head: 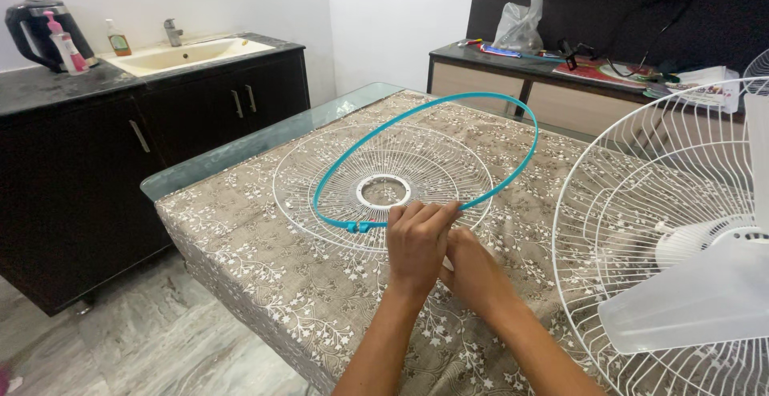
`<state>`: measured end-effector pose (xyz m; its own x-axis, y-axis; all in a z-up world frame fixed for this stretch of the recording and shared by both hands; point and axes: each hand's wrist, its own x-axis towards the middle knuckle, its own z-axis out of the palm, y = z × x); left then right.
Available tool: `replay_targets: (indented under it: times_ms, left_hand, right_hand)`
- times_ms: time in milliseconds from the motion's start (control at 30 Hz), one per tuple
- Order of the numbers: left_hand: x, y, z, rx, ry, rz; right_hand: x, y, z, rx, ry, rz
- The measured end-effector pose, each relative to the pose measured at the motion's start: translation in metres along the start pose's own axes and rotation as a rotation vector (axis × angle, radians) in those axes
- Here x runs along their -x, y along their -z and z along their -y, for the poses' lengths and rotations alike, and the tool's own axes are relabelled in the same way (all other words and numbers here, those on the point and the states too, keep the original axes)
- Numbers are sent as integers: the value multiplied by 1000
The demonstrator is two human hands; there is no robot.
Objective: The person assembles a table fan by attaching the fan blades to the motor hub, securing them with a black nut, and then fitting the front and rear wire cages. The fan is reassembled on a table in a home setting.
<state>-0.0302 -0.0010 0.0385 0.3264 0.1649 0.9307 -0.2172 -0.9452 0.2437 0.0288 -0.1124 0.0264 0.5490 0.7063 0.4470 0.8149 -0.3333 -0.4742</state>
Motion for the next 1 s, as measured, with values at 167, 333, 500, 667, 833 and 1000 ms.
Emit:
replay_targets:
  times_ms: [167, 333, 500, 667, 833, 1000]
  left_hand:
    - [-1, 6, -1, -82, -18, -90]
    - [-5, 13, 3, -186, -8, -262]
    - [-3, 20, 7, -218, 22, -334]
    - [-1, 20, 10, -233, 66, -377]
    - [-2, 18, 15, -230, 104, -389]
    - [3, 12, 20, -292, 184, -382]
  right_hand:
    - [-4, -7, -1, -12, 203, -33]
    - [7, -18, -4, 136, 62, 28]
    - [8, -24, -12, 357, 204, -8]
    - [-5, -11, -15, 546, 317, -63]
    - [-11, 19, -13, 692, 312, -29]
    - [-7, 47, -9, 837, 354, -76]
